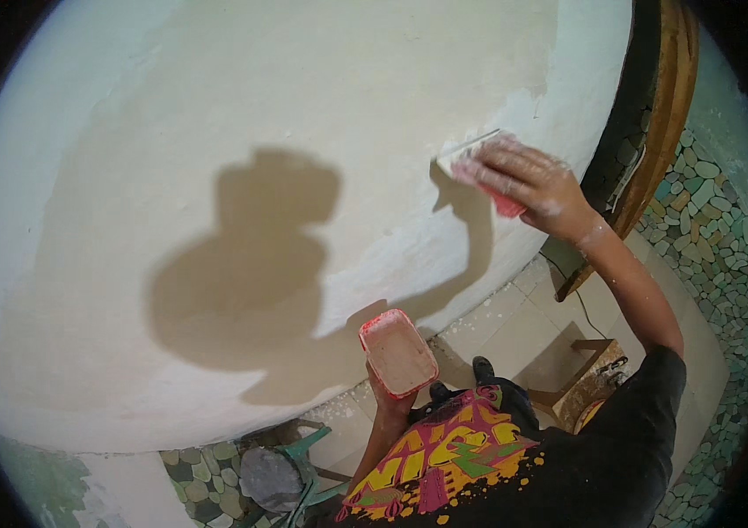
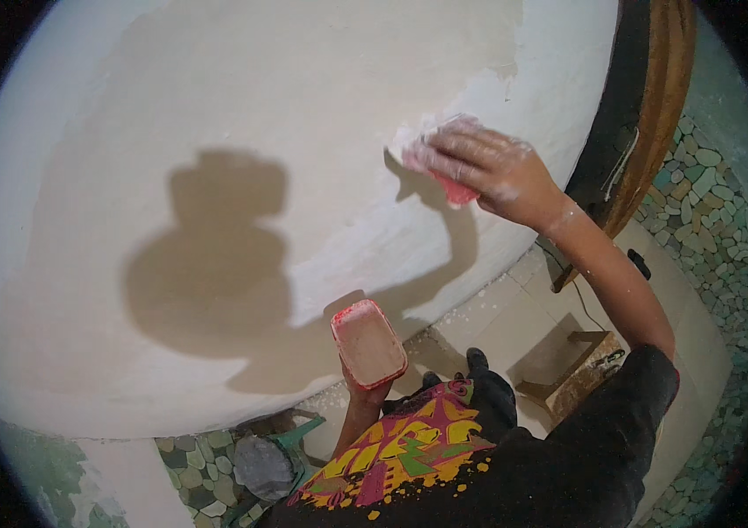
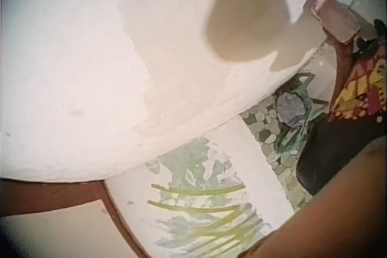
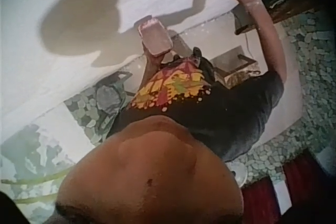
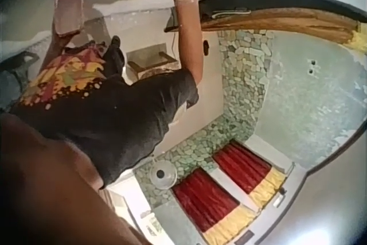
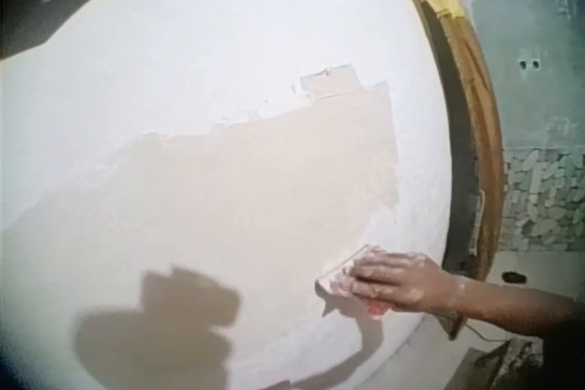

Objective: Applying putty to a wall using a spatula.

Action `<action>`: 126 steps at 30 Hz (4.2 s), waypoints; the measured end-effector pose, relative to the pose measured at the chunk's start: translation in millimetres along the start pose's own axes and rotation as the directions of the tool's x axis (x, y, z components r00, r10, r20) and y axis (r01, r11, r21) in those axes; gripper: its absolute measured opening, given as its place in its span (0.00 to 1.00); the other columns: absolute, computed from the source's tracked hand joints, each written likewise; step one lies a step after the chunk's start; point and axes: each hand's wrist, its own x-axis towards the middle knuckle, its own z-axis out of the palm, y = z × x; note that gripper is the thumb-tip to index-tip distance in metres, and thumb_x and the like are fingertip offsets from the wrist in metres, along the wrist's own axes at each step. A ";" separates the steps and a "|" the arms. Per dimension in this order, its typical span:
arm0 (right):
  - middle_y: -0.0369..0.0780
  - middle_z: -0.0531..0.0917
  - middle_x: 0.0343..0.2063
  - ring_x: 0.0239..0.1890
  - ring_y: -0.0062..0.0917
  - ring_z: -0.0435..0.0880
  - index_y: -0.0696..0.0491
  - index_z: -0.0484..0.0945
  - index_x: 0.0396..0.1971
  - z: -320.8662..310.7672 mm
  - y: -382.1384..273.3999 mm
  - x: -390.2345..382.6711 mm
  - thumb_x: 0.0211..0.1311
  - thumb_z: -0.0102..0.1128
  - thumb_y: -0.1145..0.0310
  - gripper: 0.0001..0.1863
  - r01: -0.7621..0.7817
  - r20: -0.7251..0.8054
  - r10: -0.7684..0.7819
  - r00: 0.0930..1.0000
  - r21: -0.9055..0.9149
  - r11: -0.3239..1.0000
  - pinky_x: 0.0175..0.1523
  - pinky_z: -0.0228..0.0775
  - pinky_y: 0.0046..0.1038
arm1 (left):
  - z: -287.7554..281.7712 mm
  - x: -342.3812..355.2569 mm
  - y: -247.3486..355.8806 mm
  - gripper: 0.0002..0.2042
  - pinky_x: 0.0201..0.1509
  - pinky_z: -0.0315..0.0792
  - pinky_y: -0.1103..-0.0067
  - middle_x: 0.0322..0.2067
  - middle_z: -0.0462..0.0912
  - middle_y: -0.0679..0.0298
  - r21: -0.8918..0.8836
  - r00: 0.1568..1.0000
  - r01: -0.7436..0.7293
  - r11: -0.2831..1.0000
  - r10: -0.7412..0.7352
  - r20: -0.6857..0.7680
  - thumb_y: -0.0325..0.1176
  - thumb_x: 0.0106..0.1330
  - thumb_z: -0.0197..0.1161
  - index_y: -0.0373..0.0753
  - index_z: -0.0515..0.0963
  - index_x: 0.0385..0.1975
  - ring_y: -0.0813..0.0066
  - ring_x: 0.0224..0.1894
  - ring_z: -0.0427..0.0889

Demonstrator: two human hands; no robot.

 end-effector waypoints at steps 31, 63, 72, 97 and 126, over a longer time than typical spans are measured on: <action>0.40 0.91 0.43 0.42 0.19 0.87 0.52 0.86 0.57 -11.5 8.5 70.3 0.65 0.66 0.78 0.20 -0.243 -0.600 0.749 0.281 0.711 0.660 0.49 0.80 0.24 | 0.1 5.3 3.6 0.31 0.63 0.78 0.49 0.63 0.78 0.58 0.385 0.990 -0.142 0.912 0.139 0.037 0.59 0.77 0.50 0.46 0.67 0.71 0.53 0.62 0.81; 0.39 0.85 0.56 0.57 0.37 0.84 0.39 0.84 0.60 -38.7 -4.8 68.2 0.50 0.72 0.71 0.32 0.038 -0.202 -0.042 0.979 -0.024 0.999 0.59 0.82 0.37 | 15.2 4.5 -3.6 0.28 0.63 0.78 0.49 0.62 0.79 0.58 0.018 0.995 -0.069 0.997 0.070 -0.065 0.58 0.79 0.48 0.47 0.68 0.70 0.53 0.62 0.80; 0.39 0.86 0.56 0.57 0.38 0.87 0.41 0.86 0.58 -32.7 -37.0 52.0 0.50 0.74 0.72 0.30 -0.086 -0.270 0.132 0.954 0.174 0.981 0.61 0.83 0.36 | 13.7 8.5 -3.2 0.34 0.69 0.72 0.48 0.68 0.75 0.59 0.230 0.997 -0.069 0.971 0.071 0.002 0.62 0.76 0.50 0.48 0.64 0.74 0.53 0.67 0.76; 0.41 0.86 0.58 0.58 0.39 0.86 0.38 0.86 0.55 65.5 -96.8 13.9 0.55 0.70 0.66 0.24 -0.126 -0.424 0.182 0.887 0.155 0.980 0.62 0.81 0.40 | 4.6 9.2 -1.6 0.32 0.70 0.72 0.50 0.66 0.76 0.59 0.072 0.996 -0.062 0.995 0.066 -0.059 0.61 0.76 0.52 0.48 0.66 0.73 0.53 0.66 0.77; 0.44 0.86 0.57 0.59 0.26 0.84 0.62 0.80 0.63 77.4 -79.4 -13.7 0.72 0.59 0.81 0.20 -0.437 -0.193 0.954 0.228 0.856 0.277 0.67 0.74 0.29 | 3.4 0.5 6.2 0.30 0.67 0.76 0.49 0.65 0.76 0.57 0.096 0.992 -0.050 0.994 0.061 -0.112 0.59 0.79 0.45 0.46 0.66 0.72 0.52 0.64 0.79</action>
